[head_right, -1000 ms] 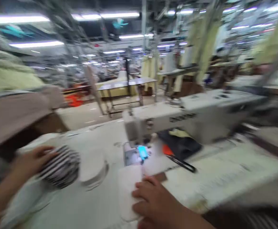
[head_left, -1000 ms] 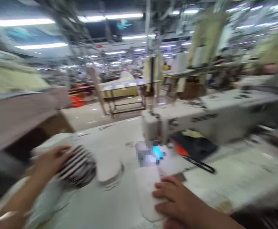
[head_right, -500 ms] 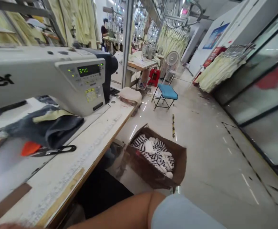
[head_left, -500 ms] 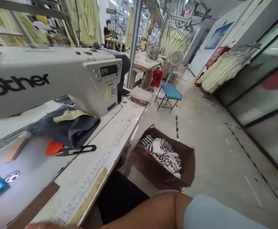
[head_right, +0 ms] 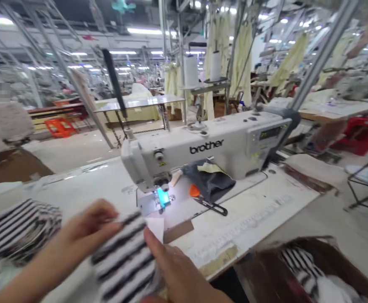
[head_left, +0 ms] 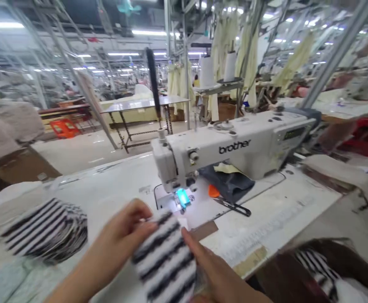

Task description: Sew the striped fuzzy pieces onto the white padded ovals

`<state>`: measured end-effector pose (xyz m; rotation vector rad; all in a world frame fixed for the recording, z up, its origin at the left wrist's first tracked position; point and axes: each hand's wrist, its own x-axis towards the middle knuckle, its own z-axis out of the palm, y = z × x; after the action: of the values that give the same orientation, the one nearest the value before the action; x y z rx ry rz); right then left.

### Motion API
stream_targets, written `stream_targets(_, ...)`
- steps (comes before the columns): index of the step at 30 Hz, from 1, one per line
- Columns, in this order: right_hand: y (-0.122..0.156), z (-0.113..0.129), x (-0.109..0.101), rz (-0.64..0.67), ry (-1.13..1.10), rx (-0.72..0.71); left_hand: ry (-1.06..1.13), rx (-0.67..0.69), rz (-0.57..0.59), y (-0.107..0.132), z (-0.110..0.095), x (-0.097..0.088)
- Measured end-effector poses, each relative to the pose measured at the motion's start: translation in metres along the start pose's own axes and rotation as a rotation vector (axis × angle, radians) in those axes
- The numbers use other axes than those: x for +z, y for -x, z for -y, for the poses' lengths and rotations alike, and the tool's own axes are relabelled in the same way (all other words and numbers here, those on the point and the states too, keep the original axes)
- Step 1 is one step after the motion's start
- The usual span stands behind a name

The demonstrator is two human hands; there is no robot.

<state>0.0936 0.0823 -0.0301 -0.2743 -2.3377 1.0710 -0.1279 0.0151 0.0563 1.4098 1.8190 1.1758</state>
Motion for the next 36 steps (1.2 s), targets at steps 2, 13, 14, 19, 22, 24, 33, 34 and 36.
stream_targets(2, -0.006, 0.007, -0.007, 0.018, 0.080, 0.024, -0.134, -0.011, 0.142, -0.019, 0.006, 0.018)
stream_targets(13, -0.046, 0.006, -0.025, -0.056, 0.425, -0.161, -0.370, -0.064, 0.080, -0.035, 0.033, 0.016)
stream_targets(14, -0.047, 0.009, -0.025, -0.073, 0.424, -0.169, -0.368, -0.047, 0.079, -0.034, 0.032, 0.015)
stream_targets(19, -0.037, 0.019, -0.013, -0.087, 0.433, -0.127, -0.373, 0.060, 0.088, -0.030, 0.027, 0.020)
stream_targets(22, -0.031, 0.016, -0.002, -0.060, 0.435, -0.119, -0.395, 0.099, 0.097, -0.030, 0.032, 0.023)
stream_targets(24, -0.029, 0.015, 0.001, -0.050, 0.453, -0.119, -0.409, 0.121, 0.092, -0.030, 0.037, 0.024)
stream_targets(33, -0.032, 0.010, 0.007, -0.109, 0.481, -0.114, -0.466, 0.180, 0.052, -0.033, 0.048, 0.022)
stream_targets(34, -0.032, 0.009, 0.007, -0.101, 0.466, -0.101, -0.466, 0.185, 0.048, -0.034, 0.049, 0.022)
stream_targets(36, -0.032, 0.009, 0.006, -0.077, 0.437, -0.075, -0.466, 0.190, 0.041, -0.034, 0.049, 0.023)
